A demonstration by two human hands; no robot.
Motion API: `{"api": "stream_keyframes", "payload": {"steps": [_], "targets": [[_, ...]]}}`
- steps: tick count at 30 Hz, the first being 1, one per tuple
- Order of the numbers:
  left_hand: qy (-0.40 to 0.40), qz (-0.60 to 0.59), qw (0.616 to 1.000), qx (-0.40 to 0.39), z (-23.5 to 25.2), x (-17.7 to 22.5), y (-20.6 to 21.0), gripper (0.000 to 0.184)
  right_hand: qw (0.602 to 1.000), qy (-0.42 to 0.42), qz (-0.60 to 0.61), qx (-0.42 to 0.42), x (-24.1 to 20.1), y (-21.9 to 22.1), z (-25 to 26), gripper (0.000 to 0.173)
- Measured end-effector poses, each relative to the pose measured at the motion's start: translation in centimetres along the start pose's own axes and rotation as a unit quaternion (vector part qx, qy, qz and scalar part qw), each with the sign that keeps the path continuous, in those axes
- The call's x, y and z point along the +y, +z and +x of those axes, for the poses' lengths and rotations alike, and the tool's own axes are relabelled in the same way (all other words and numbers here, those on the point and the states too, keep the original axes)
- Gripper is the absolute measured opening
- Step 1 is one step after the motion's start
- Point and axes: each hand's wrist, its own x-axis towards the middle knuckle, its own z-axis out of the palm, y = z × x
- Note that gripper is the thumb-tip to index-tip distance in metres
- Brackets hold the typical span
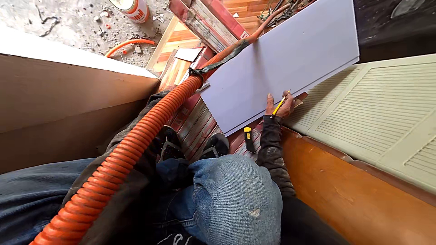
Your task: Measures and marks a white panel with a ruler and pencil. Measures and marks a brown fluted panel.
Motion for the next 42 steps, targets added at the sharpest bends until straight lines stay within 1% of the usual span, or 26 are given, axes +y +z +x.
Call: {"api": "stream_keyframes", "payload": {"steps": [1,2,3,4,5,7,9,11,15,17,19,24,28,31,34,38,42], "targets": [[-0.021,0.031,0.998,-0.054,-2.5,2.9,-1.8,0.070,1.000,-0.012,-0.020,-0.006,0.1,0.0,0.0,0.064],[-0.028,0.062,0.996,-0.058,-4.7,4.9,-2.5,0.069,0.999,-0.036,-0.039,-0.004,0.0,0.3,-0.1,0.069],[-0.030,0.085,0.995,-0.048,-6.1,6.0,-2.8,0.068,0.997,-0.056,-0.053,-0.002,-0.1,0.8,-0.2,0.072],[-0.027,0.095,0.994,-0.037,-6.7,6.3,-2.9,0.068,0.996,-0.063,-0.062,-0.010,-0.3,1.1,-0.3,0.075],[-0.017,0.095,0.995,-0.023,-6.7,5.9,-2.7,0.068,0.996,-0.058,-0.068,-0.021,-0.6,1.2,-0.3,0.076],[0.025,0.081,0.996,0.028,-4.9,2.9,-1.5,0.071,0.996,-0.021,-0.060,-0.067,-1.6,0.9,-0.2,0.077],[0.061,0.096,0.993,0.034,-3.0,0.9,-0.4,0.077,0.994,0.008,-0.052,-0.097,-1.9,0.5,0.0,0.078],[0.080,0.117,0.990,0.019,-2.7,0.8,0.3,0.081,0.995,0.008,-0.042,-0.091,-1.7,1.0,0.4,0.079],[0.113,0.116,0.987,-0.014,-4.1,2.1,2.7,0.076,0.987,0.047,-0.031,-0.152,-3.3,1.0,1.2,0.082],[0.097,0.127,0.986,-0.044,-5.0,2.9,3.5,0.077,0.983,0.074,-0.028,-0.166,-4.4,1.1,1.3,0.083],[0.083,0.128,0.987,-0.055,-5.4,3.0,4.0,0.077,0.982,0.082,-0.037,-0.166,-4.8,1.2,1.2,0.082],[0.070,0.149,0.983,-0.078,-5.2,0.7,5.6,0.078,0.990,0.053,-0.045,-0.122,-4.0,2.4,0.4,0.078],[0.081,0.179,0.975,-0.109,-5.9,-0.5,7.1,0.076,0.985,0.084,-0.057,-0.140,-5.2,2.2,0.2,0.078],[0.064,0.189,0.974,-0.109,-6.3,-0.7,8.1,0.077,0.983,0.101,-0.061,-0.141,-6.1,2.4,-0.1,0.077],[0.043,0.192,0.974,-0.109,-6.5,-0.5,8.0,0.076,0.980,0.112,-0.066,-0.150,-6.6,2.4,-0.2,0.077],[0.047,0.185,0.977,-0.093,-6.5,-0.8,7.7,0.075,0.980,0.106,-0.068,-0.153,-6.5,2.4,-0.2,0.079],[0.031,0.197,0.977,-0.076,-6.5,-0.7,8.0,0.077,0.979,0.114,-0.064,-0.157,-6.5,2.5,-0.1,0.079]]}}
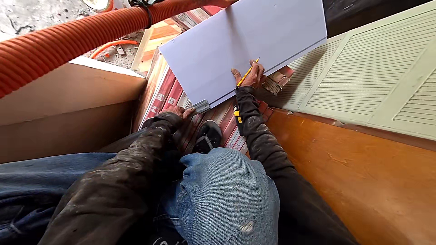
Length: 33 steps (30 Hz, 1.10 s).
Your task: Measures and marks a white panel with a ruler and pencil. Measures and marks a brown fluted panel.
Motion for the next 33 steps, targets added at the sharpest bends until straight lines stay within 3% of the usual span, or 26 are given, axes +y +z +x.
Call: {"api": "stream_keyframes", "payload": {"steps": [13,33], "targets": [[-0.045,0.016,0.999,0.001,-0.8,1.2,0.1,0.078,1.000,0.010,-0.005,-0.007,-0.1,0.1,0.1,0.078],[-0.027,-0.016,1.000,-0.001,-0.6,0.7,0.1,0.078,0.999,0.009,0.005,-0.030,0.1,-0.4,0.5,0.079]]}}
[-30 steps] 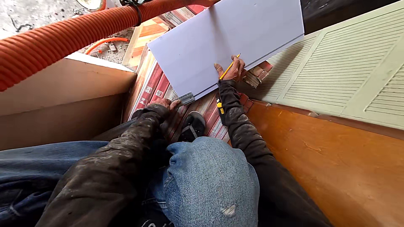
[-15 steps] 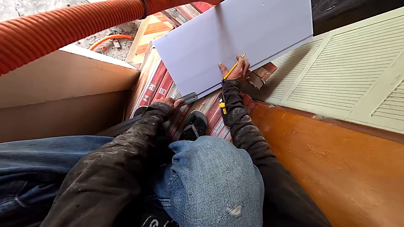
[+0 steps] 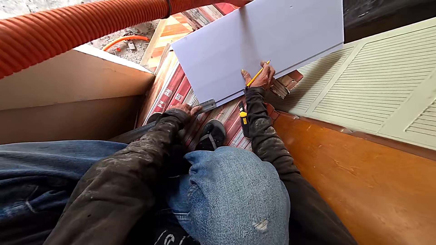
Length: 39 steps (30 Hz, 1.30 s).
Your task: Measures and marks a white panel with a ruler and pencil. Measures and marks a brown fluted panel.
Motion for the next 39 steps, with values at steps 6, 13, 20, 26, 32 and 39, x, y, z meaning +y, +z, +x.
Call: {"api": "stream_keyframes", "payload": {"steps": [6,13,20,26,32,39], "targets": [[0.006,-0.004,1.000,0.006,0.4,-0.3,0.1,0.076,1.000,-0.007,0.011,0.006,0.0,0.0,-0.1,0.078],[0.022,-0.009,0.999,0.025,1.3,-1.0,0.9,0.078,1.000,-0.003,0.031,-0.003,0.0,-0.3,0.0,0.077],[0.023,0.002,1.000,-0.002,0.0,-0.8,-0.1,0.076,1.000,0.000,0.028,0.001,0.1,-0.1,-0.1,0.077],[0.027,-0.004,1.000,0.002,0.3,-1.0,0.1,0.076,1.000,0.004,0.030,0.000,0.2,0.0,0.0,0.077],[0.031,-0.003,0.999,0.012,0.7,-1.4,0.5,0.076,0.999,-0.007,0.037,0.004,0.6,0.3,0.2,0.078],[0.026,0.002,1.000,0.008,0.8,-1.6,0.5,0.077,0.999,-0.011,0.036,0.006,0.6,0.4,0.3,0.077]]}}
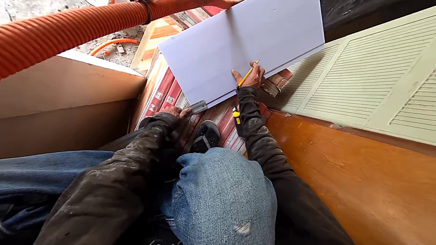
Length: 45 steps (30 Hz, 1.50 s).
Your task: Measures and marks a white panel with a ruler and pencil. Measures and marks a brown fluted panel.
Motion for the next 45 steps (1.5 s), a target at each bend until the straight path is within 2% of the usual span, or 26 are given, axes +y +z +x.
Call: {"api": "stream_keyframes", "payload": {"steps": [13,45], "targets": [[0.001,-0.001,1.000,-0.002,-0.4,0.2,-0.2,0.079,0.999,0.028,-0.002,-0.025,-0.9,-0.9,-0.3,0.077],[-0.023,-0.004,1.000,0.002,-1.2,1.1,-0.5,0.075,1.000,0.002,0.000,0.006,-0.5,-0.4,-0.3,0.075]]}}
